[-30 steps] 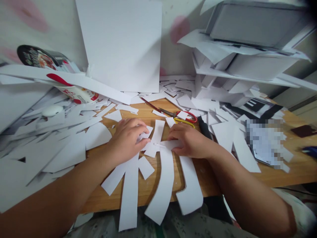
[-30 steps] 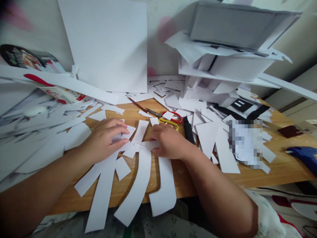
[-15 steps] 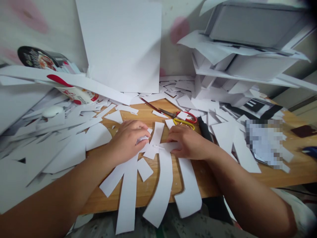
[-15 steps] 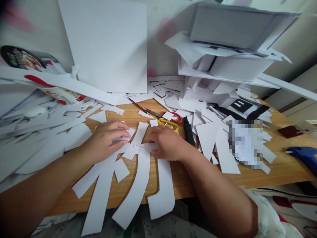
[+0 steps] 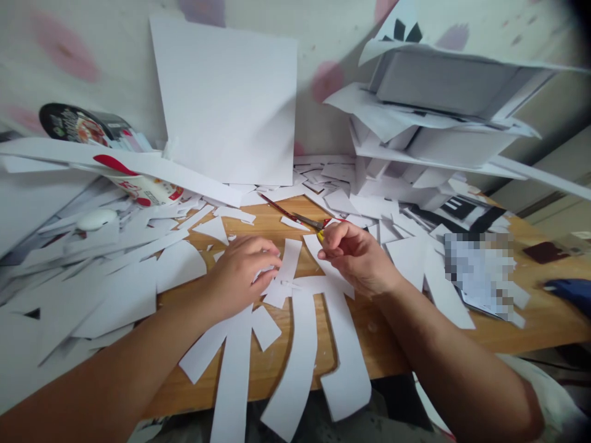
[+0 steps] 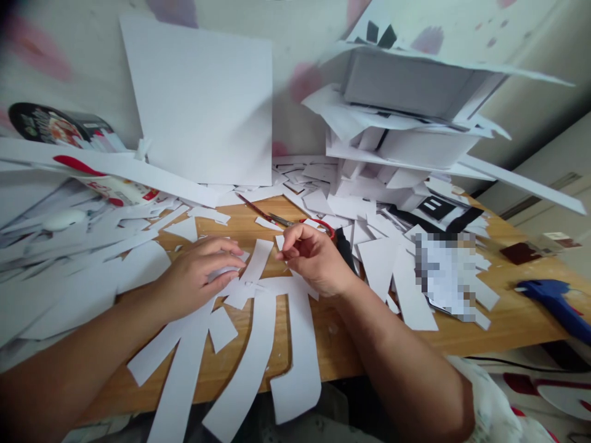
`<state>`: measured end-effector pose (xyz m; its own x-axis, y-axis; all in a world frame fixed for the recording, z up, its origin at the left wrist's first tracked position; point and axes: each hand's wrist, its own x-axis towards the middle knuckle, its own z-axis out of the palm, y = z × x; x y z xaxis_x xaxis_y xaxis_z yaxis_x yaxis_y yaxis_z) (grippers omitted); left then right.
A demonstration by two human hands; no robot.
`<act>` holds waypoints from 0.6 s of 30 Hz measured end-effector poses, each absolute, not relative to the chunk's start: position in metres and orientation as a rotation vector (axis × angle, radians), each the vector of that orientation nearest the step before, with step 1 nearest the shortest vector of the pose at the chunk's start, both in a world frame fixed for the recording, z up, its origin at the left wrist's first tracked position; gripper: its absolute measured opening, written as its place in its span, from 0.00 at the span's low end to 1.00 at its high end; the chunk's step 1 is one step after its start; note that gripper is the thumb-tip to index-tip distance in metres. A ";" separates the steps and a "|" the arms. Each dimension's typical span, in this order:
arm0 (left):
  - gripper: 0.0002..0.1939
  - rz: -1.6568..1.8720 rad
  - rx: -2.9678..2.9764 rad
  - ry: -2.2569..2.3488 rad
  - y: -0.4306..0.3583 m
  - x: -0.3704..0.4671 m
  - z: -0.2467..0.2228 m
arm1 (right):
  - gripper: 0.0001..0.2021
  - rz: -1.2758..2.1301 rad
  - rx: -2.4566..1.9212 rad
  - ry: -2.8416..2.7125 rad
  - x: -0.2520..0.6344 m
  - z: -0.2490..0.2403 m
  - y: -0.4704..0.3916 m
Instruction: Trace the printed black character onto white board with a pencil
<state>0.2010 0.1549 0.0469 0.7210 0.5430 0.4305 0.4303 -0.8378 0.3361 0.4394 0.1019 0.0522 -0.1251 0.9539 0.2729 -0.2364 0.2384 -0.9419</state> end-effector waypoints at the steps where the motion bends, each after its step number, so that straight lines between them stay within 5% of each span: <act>1: 0.10 0.793 2.711 0.771 0.155 0.201 0.047 | 0.11 1.269 -0.718 -1.216 0.437 0.053 0.102; 12: 0.10 0.842 2.673 0.766 0.157 0.202 0.047 | 0.14 1.360 -0.610 -1.113 0.434 0.060 0.102; 18: 0.06 0.949 2.508 0.783 0.134 0.188 0.084 | 0.11 1.182 -0.820 -1.159 0.441 0.042 0.114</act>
